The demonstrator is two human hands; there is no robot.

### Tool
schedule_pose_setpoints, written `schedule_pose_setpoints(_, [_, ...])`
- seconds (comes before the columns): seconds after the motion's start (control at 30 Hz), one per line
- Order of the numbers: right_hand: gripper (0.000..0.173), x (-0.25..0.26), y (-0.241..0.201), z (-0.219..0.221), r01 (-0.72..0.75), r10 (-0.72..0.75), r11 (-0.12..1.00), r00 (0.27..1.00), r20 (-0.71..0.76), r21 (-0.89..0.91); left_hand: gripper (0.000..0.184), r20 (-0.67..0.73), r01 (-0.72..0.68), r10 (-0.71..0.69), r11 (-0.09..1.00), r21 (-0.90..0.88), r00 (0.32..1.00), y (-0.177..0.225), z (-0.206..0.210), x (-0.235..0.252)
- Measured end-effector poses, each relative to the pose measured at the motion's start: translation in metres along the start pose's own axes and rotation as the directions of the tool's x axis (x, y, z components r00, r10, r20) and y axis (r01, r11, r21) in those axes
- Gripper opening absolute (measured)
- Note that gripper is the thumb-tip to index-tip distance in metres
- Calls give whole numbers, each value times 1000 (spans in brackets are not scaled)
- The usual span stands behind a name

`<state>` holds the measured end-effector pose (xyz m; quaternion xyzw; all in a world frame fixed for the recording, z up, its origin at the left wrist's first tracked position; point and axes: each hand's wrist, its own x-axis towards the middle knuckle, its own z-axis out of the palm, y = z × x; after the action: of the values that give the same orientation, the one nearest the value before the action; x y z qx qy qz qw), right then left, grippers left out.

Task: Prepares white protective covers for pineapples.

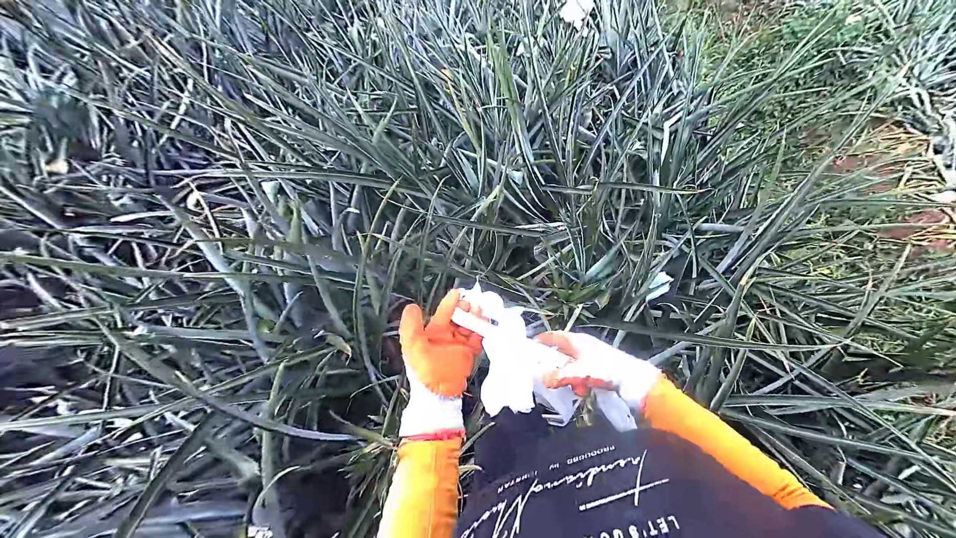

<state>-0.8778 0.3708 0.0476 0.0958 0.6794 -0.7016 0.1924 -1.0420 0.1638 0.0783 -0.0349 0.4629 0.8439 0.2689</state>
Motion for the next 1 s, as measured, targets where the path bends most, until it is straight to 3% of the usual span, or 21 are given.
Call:
schedule_pose_setpoints(0.13, [62, -12, 8, -19, 3, 0, 999, 996, -94, 35, 70, -91, -97, 104, 992, 86, 990, 26, -11, 16])
schedule_pose_setpoints(0.2, [59, -17, 5, -21, 52, -30, 994, 975, -220, 97, 59, -34, -101, 114, 961, 259, 993, 28, -15, 22])
schedule_pose_setpoints(0.27, [67, -16, -16, -20, -3, -24, 998, 915, -402, -67, 52, 55, -153, 146, 854, 497, 988, 28, -16, 30])
schedule_pose_setpoints(0.3, [73, -15, -28, -19, -125, -9, 962, 874, -486, -243, 48, 98, -192, 169, 743, 641, 981, 27, -15, 30])
schedule_pose_setpoints(0.37, [83, -13, -49, -11, -356, -11, 762, 828, -560, -541, 49, 250, -295, 169, 346, 891, 953, 31, -8, 21])
schedule_pose_setpoints(0.4, [85, -10, -61, -6, -382, -37, 693, 829, -559, -612, 53, 351, -376, 165, 157, 913, 922, 34, 1, 19])
schedule_pose_setpoints(0.43, [87, -5, -73, -1, -364, -72, 668, 837, -543, -649, 56, 447, -460, 147, 66, 886, 882, 36, 10, 18])
schedule_pose_setpoints(0.5, [88, 7, -89, 10, -259, -134, 720, 858, -496, -644, 53, 591, -594, 57, 107, 798, 805, 39, 30, 10])
schedule_pose_setpoints(0.57, [74, 21, -97, 21, -132, -164, 825, 874, -458, -549, 43, 710, -690, -42, 203, 695, 703, 42, 45, 3])
schedule_pose_setpoints(0.67, [44, 39, -91, 30, 172, -205, 978, 912, -356, -121, 39, 783, -751, -151, 222, 622, 604, 64, 51, 4])
schedule_pose_setpoints(0.77, [28, 48, -84, 44, 257, -214, 930, 960, -179, 262, 42, 825, -744, -272, 359, 564, 495, 91, 43, 15])
schedule_pose_setpoints(0.83, [20, 52, -87, 56, 227, -186, 920, 971, -152, 320, 45, 786, -589, -378, 522, 617, 489, 110, 39, 18])
schedule_pose_setpoints(0.9, [17, 57, -93, 66, 214, -157, 922, 968, -194, 323, 50, 726, -424, -433, 606, 673, 534, 126, 35, 23])
schedule_pose_setpoints(1.0, [22, 71, -97, 78, 255, -143, 901, 938, -315, 351, 53, 709, -325, -326, 717, 617, 626, 147, 17, 37])
